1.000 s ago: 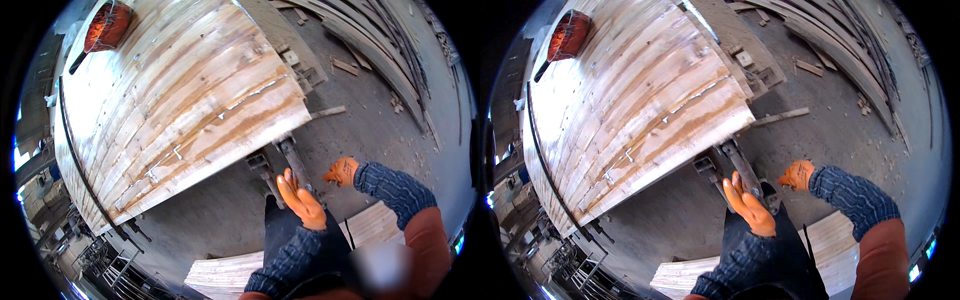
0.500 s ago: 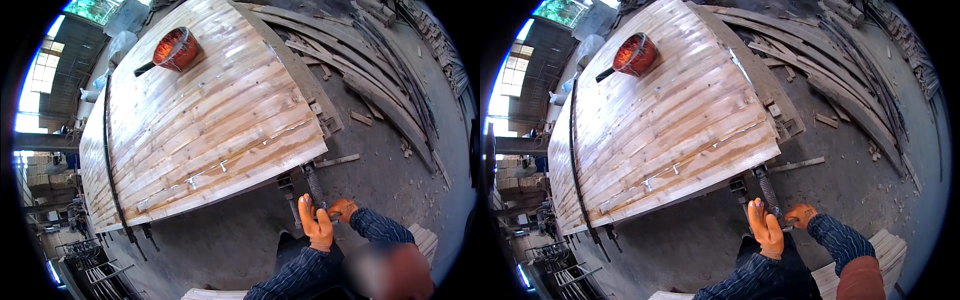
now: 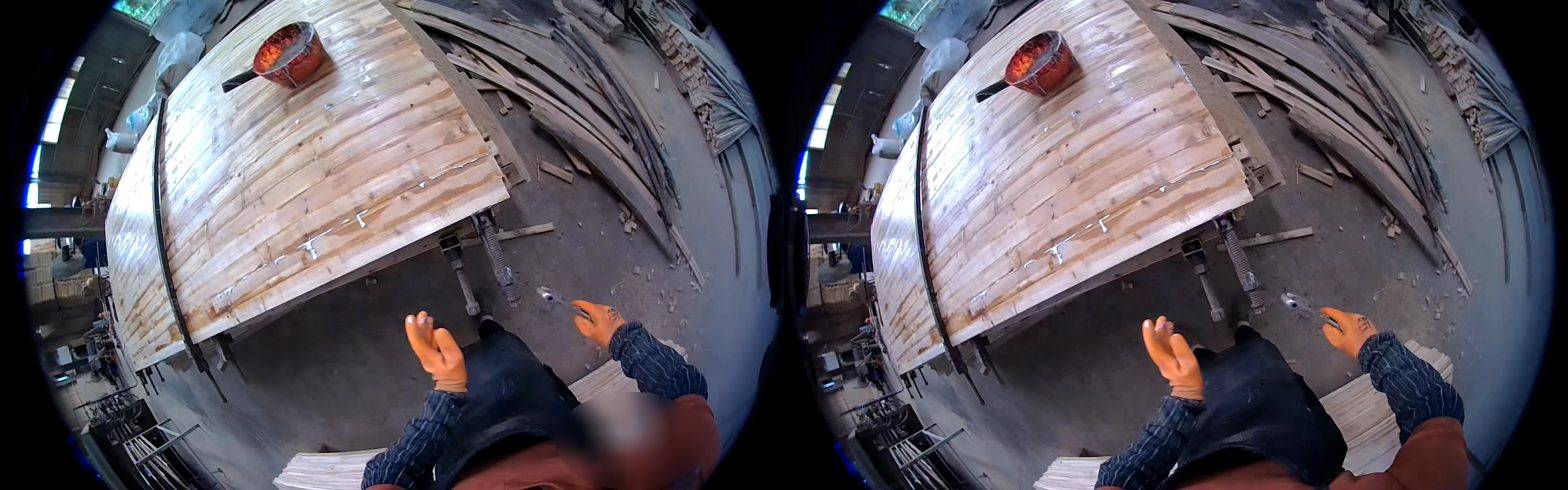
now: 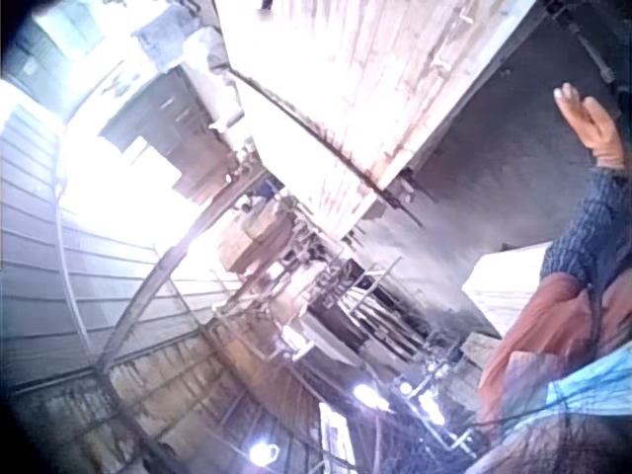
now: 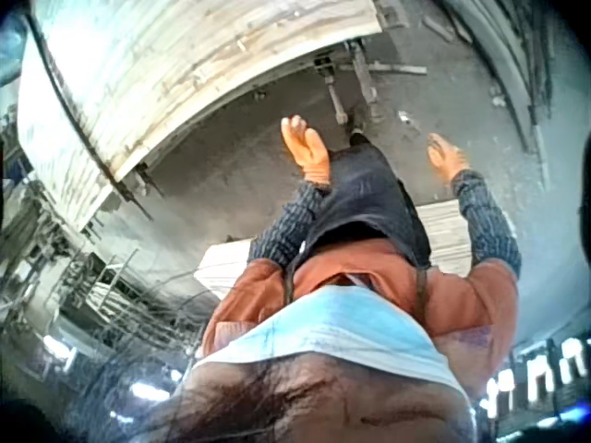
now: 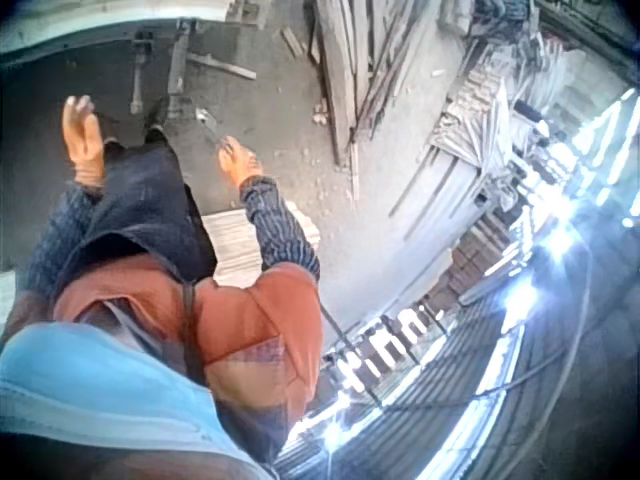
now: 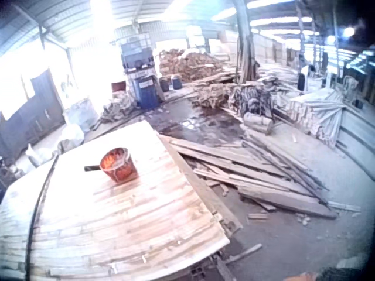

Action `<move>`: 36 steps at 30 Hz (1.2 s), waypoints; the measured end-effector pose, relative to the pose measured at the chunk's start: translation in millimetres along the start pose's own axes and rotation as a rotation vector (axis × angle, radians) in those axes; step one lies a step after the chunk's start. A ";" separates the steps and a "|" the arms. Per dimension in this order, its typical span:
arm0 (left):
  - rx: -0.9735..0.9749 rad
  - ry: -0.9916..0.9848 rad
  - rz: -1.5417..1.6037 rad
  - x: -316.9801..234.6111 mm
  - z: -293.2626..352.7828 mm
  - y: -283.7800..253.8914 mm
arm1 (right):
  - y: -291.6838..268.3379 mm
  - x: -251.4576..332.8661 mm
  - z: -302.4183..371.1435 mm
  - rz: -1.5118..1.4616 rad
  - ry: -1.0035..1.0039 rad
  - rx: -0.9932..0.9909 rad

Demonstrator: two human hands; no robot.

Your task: The person uses a large wrench to tighten clamps on a wooden panel, then carries the panel to a machine and feeds long wooden strips into the rollers.

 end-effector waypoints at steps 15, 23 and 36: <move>-0.154 0.050 -0.084 -9.5 -1.8 -76.5 | -49.8 117.9 -20.4 0.797 0.018 0.374; -0.139 -0.034 -0.025 -7.5 -4.0 -68.2 | -46.3 124.8 -26.4 0.843 0.088 0.405; 0.071 -0.175 0.232 29.3 4.6 55.3 | -11.8 119.2 -64.5 0.878 -0.006 0.385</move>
Point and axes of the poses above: each hand's wrist, its own z-axis away from the middle knuckle, its own y-axis out of the palm, x = y × z, the point moved 4 cm from there along -z, towards the middle knuckle, and after that the axes turned 9 degrees about z, right-handed, at the moved point
